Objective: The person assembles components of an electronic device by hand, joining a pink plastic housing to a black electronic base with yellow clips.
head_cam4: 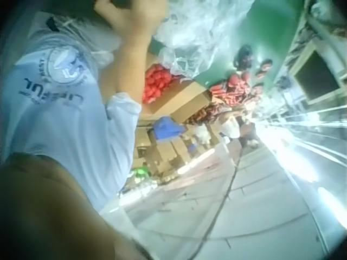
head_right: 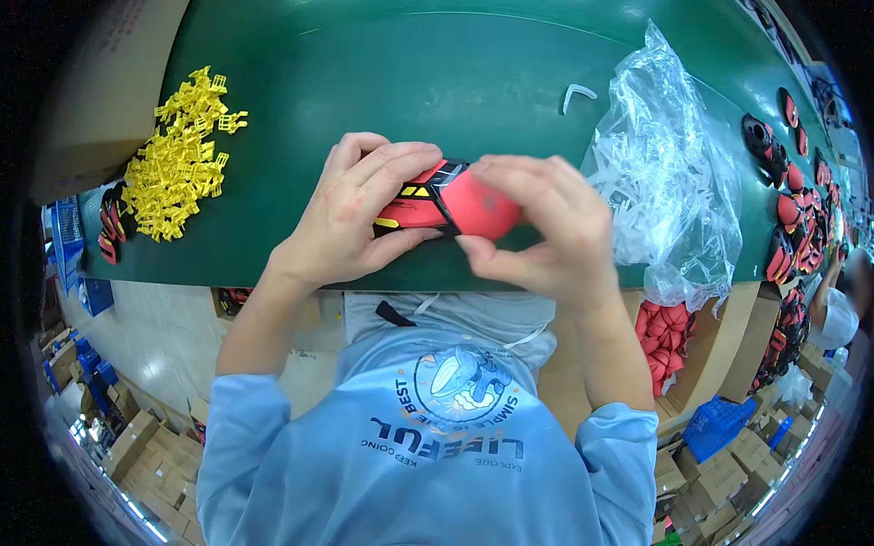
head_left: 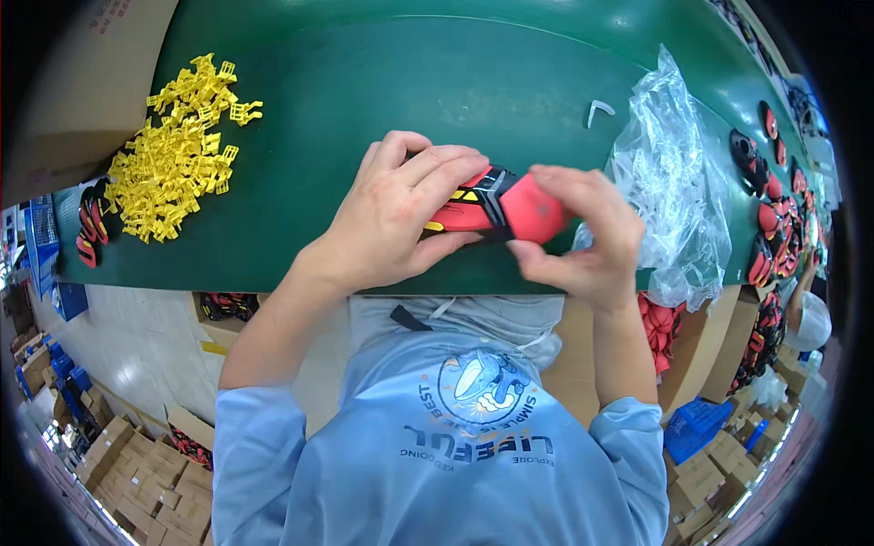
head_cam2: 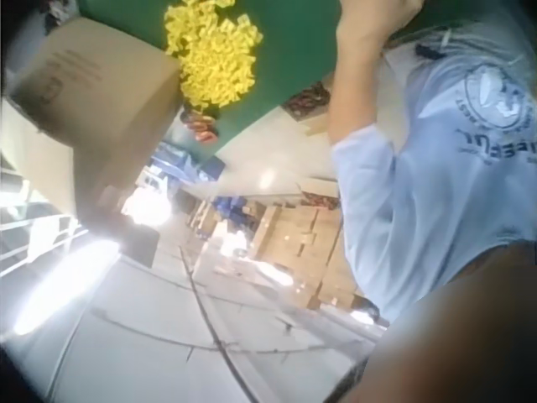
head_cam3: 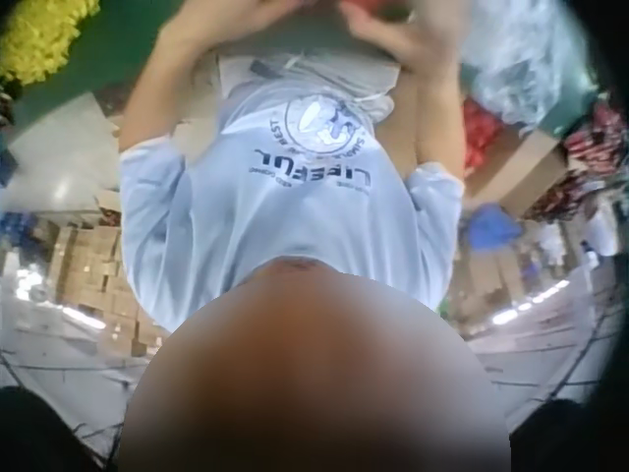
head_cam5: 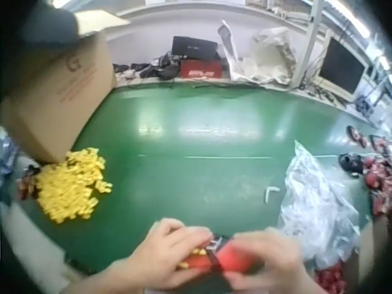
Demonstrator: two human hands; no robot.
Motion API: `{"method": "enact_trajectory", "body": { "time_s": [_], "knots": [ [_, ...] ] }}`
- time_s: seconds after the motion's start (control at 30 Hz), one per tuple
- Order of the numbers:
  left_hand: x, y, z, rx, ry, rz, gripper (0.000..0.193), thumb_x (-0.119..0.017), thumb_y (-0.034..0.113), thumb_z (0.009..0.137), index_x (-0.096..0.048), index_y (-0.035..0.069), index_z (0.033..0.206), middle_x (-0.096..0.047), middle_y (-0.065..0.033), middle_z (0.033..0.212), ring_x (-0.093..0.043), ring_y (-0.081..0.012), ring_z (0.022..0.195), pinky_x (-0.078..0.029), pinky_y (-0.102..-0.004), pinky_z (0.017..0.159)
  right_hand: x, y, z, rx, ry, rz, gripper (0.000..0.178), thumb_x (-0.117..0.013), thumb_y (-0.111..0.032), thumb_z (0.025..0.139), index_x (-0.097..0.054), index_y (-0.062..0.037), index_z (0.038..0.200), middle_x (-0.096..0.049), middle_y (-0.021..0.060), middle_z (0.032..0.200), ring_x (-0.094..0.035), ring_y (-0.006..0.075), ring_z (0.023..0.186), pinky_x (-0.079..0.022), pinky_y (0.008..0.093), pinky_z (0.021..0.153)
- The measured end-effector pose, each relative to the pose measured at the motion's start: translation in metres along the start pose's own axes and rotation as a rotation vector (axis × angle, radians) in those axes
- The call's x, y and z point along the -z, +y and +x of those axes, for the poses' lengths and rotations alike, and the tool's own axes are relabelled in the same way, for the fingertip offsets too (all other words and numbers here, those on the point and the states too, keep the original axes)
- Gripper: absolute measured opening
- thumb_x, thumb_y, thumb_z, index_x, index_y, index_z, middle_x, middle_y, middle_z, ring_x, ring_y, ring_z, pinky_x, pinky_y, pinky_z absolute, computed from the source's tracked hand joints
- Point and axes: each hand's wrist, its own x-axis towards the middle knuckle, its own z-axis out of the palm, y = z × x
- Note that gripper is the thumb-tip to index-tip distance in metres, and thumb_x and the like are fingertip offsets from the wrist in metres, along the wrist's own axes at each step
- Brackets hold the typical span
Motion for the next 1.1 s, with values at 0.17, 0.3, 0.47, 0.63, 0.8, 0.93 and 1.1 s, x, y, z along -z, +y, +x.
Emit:
{"method": "enact_trajectory", "body": {
  "time_s": [0.17,0.3,0.47,0.63,0.8,0.93,1.1],
  "knots": [
    [0.000,-0.004,-0.003,-0.013,-0.007,-0.014,0.072,-0.092,0.023,0.073,-0.065,0.008,0.138,-0.069,-0.0106,0.136,-0.060,-0.0336,0.121,-0.047,-0.0458,0.107,0.003,0.013,0.011,0.080,-0.244,-0.092,0.055,-0.094,-0.024,0.073,-0.077,-0.0086,0.123,-0.077,0.0080,0.123,-0.067,0.0274,0.093,-0.059,0.0387,0.083],
    [0.000,-0.005,-0.002,-0.018,-0.015,-0.035,0.071,-0.092,0.023,0.073,-0.066,0.008,0.137,-0.069,-0.0104,0.137,-0.060,-0.0326,0.121,-0.046,-0.0456,0.107,0.008,0.020,0.012,0.058,-0.297,-0.080,0.054,-0.091,-0.031,0.077,-0.077,-0.0084,0.124,-0.076,0.0072,0.127,-0.065,0.0285,0.097,-0.056,0.0396,0.091],
    [-0.003,-0.005,-0.004,-0.018,0.006,-0.029,0.071,-0.092,0.024,0.073,-0.066,0.008,0.137,-0.069,-0.0100,0.137,-0.060,-0.0327,0.121,-0.046,-0.0455,0.107,0.002,0.015,-0.001,0.037,-0.276,-0.143,0.050,-0.091,-0.027,0.078,-0.076,-0.0065,0.121,-0.078,0.0084,0.127,-0.069,0.0279,0.089,-0.057,0.0376,0.083],
    [-0.002,-0.005,-0.007,-0.018,0.015,-0.007,0.071,-0.092,0.025,0.074,-0.066,0.008,0.138,-0.069,-0.0094,0.138,-0.059,-0.0329,0.120,-0.046,-0.0455,0.107,0.005,0.018,0.006,0.043,-0.292,-0.098,0.047,-0.091,-0.026,0.079,-0.077,-0.0065,0.120,-0.079,0.0086,0.125,-0.070,0.0255,0.085,-0.057,0.0367,0.077],
    [-0.005,0.002,-0.002,-0.027,-0.020,-0.019,0.068,-0.091,0.024,0.075,-0.067,0.007,0.137,-0.069,-0.0106,0.137,-0.060,-0.0341,0.118,-0.047,-0.0463,0.106,0.015,0.011,0.006,-0.105,-0.382,-0.125,0.044,-0.089,-0.027,0.083,-0.078,-0.0070,0.120,-0.080,0.0094,0.120,-0.075,0.0267,0.084,-0.060,0.0376,0.073],
    [0.003,-0.005,-0.007,-0.070,-0.009,0.016,0.069,-0.092,0.027,0.076,-0.066,0.005,0.136,-0.069,-0.0114,0.134,-0.060,-0.0363,0.119,-0.048,-0.0472,0.103,0.010,0.008,0.012,-0.081,-0.403,-0.080,0.041,-0.084,-0.031,0.088,-0.078,-0.0088,0.123,-0.080,0.0116,0.117,-0.078,0.0313,0.097,-0.063,0.0392,0.082],
    [-0.014,-0.003,0.018,-0.136,-0.042,0.025,0.072,-0.092,0.043,0.077,-0.068,0.008,0.135,-0.067,-0.0095,0.128,-0.059,-0.0350,0.118,-0.046,-0.0490,0.104,0.006,0.024,-0.012,-0.081,-0.305,-0.010,0.039,-0.087,-0.025,0.086,-0.079,-0.0064,0.120,-0.080,0.0124,0.119,-0.079,0.0306,0.099,-0.064,0.0383,0.084]
  ]
}}
